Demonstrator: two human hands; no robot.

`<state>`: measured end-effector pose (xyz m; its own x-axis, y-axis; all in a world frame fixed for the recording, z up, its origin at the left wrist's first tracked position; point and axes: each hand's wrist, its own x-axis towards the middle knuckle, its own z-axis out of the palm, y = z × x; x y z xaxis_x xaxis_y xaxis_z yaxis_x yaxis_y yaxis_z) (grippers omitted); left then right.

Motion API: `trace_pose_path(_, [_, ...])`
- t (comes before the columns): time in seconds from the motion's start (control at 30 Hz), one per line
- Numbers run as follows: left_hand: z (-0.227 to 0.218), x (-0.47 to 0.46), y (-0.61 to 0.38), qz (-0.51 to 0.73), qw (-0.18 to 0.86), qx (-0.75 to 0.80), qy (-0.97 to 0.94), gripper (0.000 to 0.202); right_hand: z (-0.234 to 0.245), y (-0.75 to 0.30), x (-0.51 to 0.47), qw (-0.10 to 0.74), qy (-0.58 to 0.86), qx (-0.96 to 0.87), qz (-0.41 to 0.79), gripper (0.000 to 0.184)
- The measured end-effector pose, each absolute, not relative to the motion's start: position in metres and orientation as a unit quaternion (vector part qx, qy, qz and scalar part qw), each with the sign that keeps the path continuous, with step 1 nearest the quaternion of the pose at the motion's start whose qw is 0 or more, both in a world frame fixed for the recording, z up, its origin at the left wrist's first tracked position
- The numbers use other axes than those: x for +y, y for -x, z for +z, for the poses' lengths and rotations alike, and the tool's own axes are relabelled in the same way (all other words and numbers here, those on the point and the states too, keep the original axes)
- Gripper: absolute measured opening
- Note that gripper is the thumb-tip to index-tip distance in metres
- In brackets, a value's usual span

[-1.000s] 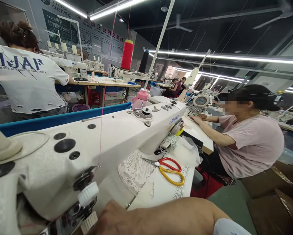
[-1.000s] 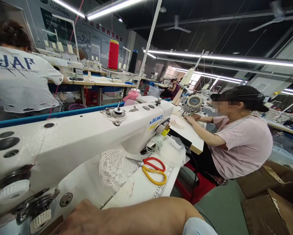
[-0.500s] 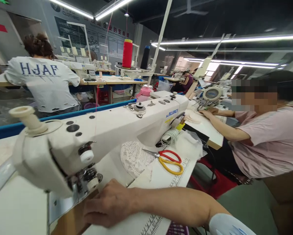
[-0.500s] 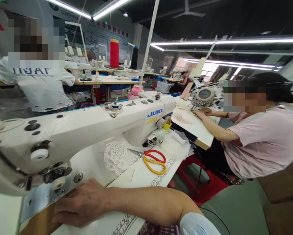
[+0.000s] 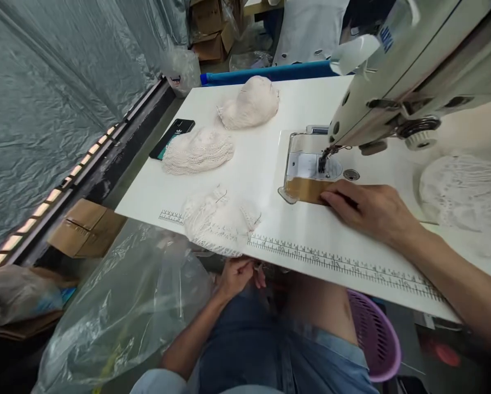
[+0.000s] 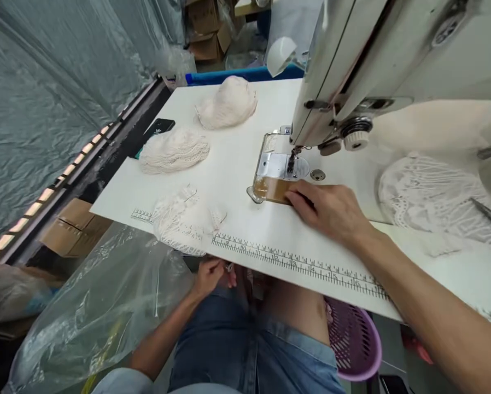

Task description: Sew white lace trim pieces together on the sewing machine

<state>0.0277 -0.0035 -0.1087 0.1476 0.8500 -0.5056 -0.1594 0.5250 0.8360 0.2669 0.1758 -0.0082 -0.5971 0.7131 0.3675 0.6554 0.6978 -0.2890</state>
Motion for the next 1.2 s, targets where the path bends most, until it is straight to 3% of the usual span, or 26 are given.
trace_pose_path(0.13, [-0.110,-0.032,-0.037,0.440,0.641,0.480,-0.406,0.047,0.008,-0.265,0.151,0.225,0.383,-0.893,0.073,0.037])
trace_pose_path(0.2, [-0.104,-0.039,-0.040,0.460,0.629,0.452,-0.435,0.046,0.017,-0.261,0.124,0.218,0.366,-0.898,0.109,0.028])
trace_pose_path(0.37, [-0.094,-0.042,-0.038,0.468,0.468,0.406,-0.631,0.032,0.009,-0.246,0.029,0.193,0.301,-0.867,0.346,0.013])
trace_pose_path(0.47, [-0.091,-0.041,-0.041,0.428,0.356,0.395,-0.731,0.031,-0.016,-0.236,-0.010,0.199,0.354,-0.821,0.401,0.029])
trace_pose_path(0.53, [-0.085,-0.042,-0.045,0.397,0.329,0.401,-0.757,0.032,-0.033,-0.231,-0.021,0.244,0.368,-0.798,0.411,0.025])
trace_pose_path(0.67, [-0.071,-0.048,-0.051,0.341,0.440,0.438,-0.706,0.033,-0.050,-0.228,-0.027,0.328,0.378,-0.753,0.427,0.010])
trace_pose_path(0.83, [-0.069,-0.054,-0.059,0.353,0.667,0.443,-0.484,0.032,-0.055,-0.233,-0.030,0.291,0.418,-0.718,0.475,0.020])
trace_pose_path(1.03, [-0.071,-0.048,-0.068,0.392,0.694,0.464,-0.387,0.034,-0.061,-0.241,-0.031,0.264,0.470,-0.656,0.528,0.023])
trace_pose_path(1.2, [-0.070,-0.045,-0.071,0.396,0.694,0.443,-0.407,0.026,-0.053,-0.239,-0.029,0.293,0.428,-0.547,0.657,0.028])
